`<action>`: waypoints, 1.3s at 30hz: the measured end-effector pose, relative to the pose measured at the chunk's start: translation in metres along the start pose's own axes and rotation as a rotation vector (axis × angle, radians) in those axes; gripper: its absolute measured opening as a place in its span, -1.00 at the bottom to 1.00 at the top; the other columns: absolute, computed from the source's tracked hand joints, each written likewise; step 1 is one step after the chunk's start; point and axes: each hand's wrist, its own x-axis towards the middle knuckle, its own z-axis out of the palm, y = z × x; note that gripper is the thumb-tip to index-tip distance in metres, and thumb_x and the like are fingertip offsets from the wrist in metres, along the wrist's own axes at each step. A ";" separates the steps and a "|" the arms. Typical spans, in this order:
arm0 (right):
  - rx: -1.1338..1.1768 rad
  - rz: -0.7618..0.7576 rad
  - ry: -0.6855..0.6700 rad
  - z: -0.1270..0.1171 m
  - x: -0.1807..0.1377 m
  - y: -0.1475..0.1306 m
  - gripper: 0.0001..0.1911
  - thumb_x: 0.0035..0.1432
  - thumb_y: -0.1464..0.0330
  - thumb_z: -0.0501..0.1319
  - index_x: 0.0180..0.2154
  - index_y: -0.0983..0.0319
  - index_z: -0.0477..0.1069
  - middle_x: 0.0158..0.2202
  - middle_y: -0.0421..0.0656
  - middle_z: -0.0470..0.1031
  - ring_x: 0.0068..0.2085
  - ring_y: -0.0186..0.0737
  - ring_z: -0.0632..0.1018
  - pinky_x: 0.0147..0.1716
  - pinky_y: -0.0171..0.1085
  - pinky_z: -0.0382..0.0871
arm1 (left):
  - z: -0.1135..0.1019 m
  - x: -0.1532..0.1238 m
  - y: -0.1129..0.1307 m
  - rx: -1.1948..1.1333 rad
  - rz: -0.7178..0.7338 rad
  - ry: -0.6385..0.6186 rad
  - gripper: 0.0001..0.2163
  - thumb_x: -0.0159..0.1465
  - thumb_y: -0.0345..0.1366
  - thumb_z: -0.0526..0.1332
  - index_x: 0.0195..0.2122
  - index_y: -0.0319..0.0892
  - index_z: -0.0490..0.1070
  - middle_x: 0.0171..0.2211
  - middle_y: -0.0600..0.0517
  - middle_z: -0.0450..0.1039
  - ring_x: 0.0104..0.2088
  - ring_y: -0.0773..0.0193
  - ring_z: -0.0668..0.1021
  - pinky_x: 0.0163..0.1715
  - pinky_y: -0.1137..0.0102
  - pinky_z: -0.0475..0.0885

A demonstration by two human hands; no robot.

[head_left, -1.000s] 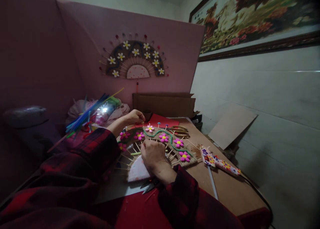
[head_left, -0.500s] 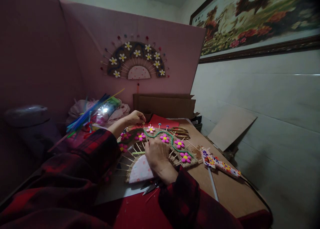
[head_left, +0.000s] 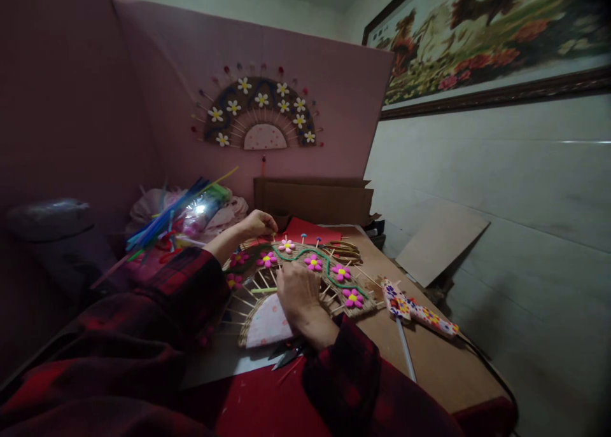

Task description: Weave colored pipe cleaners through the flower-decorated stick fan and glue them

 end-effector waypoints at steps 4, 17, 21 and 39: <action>-0.012 -0.009 0.007 0.003 0.000 0.001 -0.77 0.22 0.36 -0.04 -0.30 0.19 0.38 -0.31 -0.13 0.49 -0.34 -0.24 0.51 -0.41 -0.31 0.26 | 0.000 0.003 -0.001 0.004 -0.003 -0.004 -0.88 -0.12 -0.54 0.31 -0.60 -0.30 0.37 -0.73 0.11 0.39 -0.67 0.40 0.48 -0.60 0.51 0.40; 0.050 -0.004 0.021 0.002 0.001 0.000 -0.77 0.19 0.39 0.00 -0.37 0.26 0.41 -0.37 -0.06 0.48 -0.36 -0.24 0.50 -0.42 -0.33 0.24 | -0.001 0.003 -0.002 0.073 0.025 0.033 -0.92 -0.11 -0.56 0.27 -0.60 -0.30 0.39 -0.71 0.09 0.40 -0.66 0.38 0.47 -0.59 0.49 0.39; 0.050 0.004 0.038 0.002 0.001 0.001 -0.77 0.19 0.37 0.01 -0.36 0.26 0.41 -0.36 -0.07 0.48 -0.35 -0.24 0.49 -0.41 -0.33 0.24 | -0.008 0.002 -0.003 0.124 0.063 0.061 -0.96 -0.10 -0.52 0.25 -0.57 -0.31 0.43 -0.68 0.06 0.42 -0.63 0.39 0.47 -0.57 0.51 0.37; 0.045 -0.007 0.058 0.004 0.001 0.001 -0.77 0.18 0.37 0.01 -0.39 0.25 0.41 -0.38 -0.08 0.49 -0.36 -0.23 0.49 -0.44 -0.32 0.20 | -0.010 0.003 -0.017 0.329 0.146 0.165 -0.82 -0.14 -0.35 0.27 -0.48 -0.27 0.57 -0.57 0.01 0.53 -0.48 0.27 0.51 -0.43 0.46 0.38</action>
